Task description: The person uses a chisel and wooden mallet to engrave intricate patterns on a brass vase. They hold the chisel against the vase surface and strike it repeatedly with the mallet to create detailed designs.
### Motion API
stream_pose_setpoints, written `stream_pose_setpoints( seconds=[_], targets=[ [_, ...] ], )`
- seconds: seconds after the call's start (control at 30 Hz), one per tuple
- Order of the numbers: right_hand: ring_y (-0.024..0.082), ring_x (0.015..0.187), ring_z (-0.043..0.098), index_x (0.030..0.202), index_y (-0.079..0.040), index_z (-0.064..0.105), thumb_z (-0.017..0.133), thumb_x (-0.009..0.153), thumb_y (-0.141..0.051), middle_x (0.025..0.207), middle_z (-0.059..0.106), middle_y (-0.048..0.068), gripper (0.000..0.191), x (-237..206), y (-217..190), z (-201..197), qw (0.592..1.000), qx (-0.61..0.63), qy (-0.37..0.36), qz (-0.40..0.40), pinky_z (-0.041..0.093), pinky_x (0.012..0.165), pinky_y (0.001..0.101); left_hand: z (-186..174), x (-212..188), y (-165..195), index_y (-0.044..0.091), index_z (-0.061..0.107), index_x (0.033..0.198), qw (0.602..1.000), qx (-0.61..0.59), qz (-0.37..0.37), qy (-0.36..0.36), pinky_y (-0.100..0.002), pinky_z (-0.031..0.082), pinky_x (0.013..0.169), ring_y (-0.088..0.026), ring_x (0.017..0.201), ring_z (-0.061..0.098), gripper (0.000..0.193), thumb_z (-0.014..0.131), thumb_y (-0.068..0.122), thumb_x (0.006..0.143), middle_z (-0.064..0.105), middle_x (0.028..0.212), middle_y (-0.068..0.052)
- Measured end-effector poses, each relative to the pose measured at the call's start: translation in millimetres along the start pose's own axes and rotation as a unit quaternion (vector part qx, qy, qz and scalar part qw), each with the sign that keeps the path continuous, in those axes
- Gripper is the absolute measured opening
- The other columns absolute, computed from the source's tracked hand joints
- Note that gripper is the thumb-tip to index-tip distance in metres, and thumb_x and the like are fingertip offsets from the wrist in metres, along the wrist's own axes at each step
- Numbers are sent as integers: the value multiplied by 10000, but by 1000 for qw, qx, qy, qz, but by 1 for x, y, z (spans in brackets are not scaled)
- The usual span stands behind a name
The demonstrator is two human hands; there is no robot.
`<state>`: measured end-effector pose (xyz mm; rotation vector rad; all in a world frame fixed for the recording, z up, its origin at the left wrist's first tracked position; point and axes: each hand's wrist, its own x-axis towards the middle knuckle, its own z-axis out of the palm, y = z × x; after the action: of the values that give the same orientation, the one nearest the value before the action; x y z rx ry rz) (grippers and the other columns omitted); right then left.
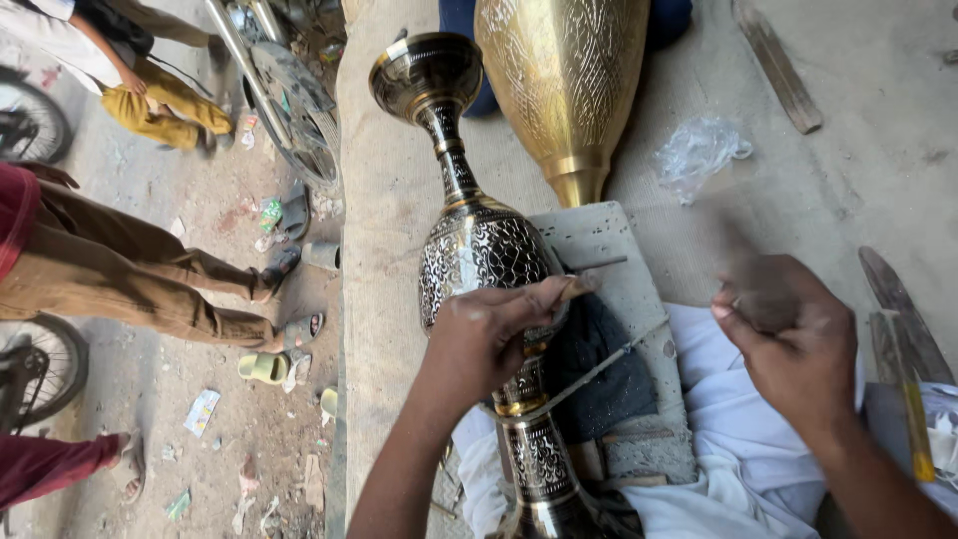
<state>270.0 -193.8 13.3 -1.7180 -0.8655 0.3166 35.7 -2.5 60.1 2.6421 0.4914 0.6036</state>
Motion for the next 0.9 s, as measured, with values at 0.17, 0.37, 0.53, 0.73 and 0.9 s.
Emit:
stream_pose_setpoints(
  seconds=[0.17, 0.37, 0.53, 0.73, 0.9],
  targets=[
    [226, 865, 684, 1037, -36, 685, 747, 875, -22, 952, 721, 118, 174, -36, 10, 22, 994, -31, 88, -52, 537, 796, 301, -12, 13, -3, 159, 789, 1082, 995, -14, 32, -95, -334, 624, 702, -195, 762, 760, 512, 721, -86, 637, 799, 932, -34],
    [319, 789, 692, 1081, -79, 685, 744, 836, -77, 802, 713, 145, 252, -34, 28, 27, 976, -186, -38, 104, 530, 707, 427, -15, 23, 10, 180, 746, 1211, 997, -35, 13, -70, -314, 638, 722, -149, 792, 781, 532, 660, -116, 778, 804, 971, -23],
    [341, 821, 713, 1188, -114, 657, 718, 736, -63, 910, 745, 121, 459, -17, 40, 28, 953, -293, -62, -31, 513, 721, 438, -19, 27, 8, 129, 750, 1190, 992, -115, -55, -3, -300, 654, 778, -142, 799, 793, 463, 650, -106, 804, 795, 895, -53],
    [379, 768, 628, 1313, -99, 663, 777, 836, -47, 1014, 735, 169, 493, -6, 36, 32, 994, -4, -37, 102, 496, 697, 399, -19, 28, 3, 90, 785, 1009, 989, -136, -42, -27, -291, 650, 760, -141, 808, 802, 310, 652, -103, 806, 796, 871, -53],
    [150, 990, 698, 1287, -78, 676, 750, 917, -57, 999, 737, 86, 379, -7, 33, 27, 997, 72, -14, -23, 557, 880, 283, -20, 29, 2, 83, 783, 985, 992, -118, -11, -41, -297, 648, 779, -155, 818, 797, 338, 643, -121, 754, 798, 893, -53]
  ],
)
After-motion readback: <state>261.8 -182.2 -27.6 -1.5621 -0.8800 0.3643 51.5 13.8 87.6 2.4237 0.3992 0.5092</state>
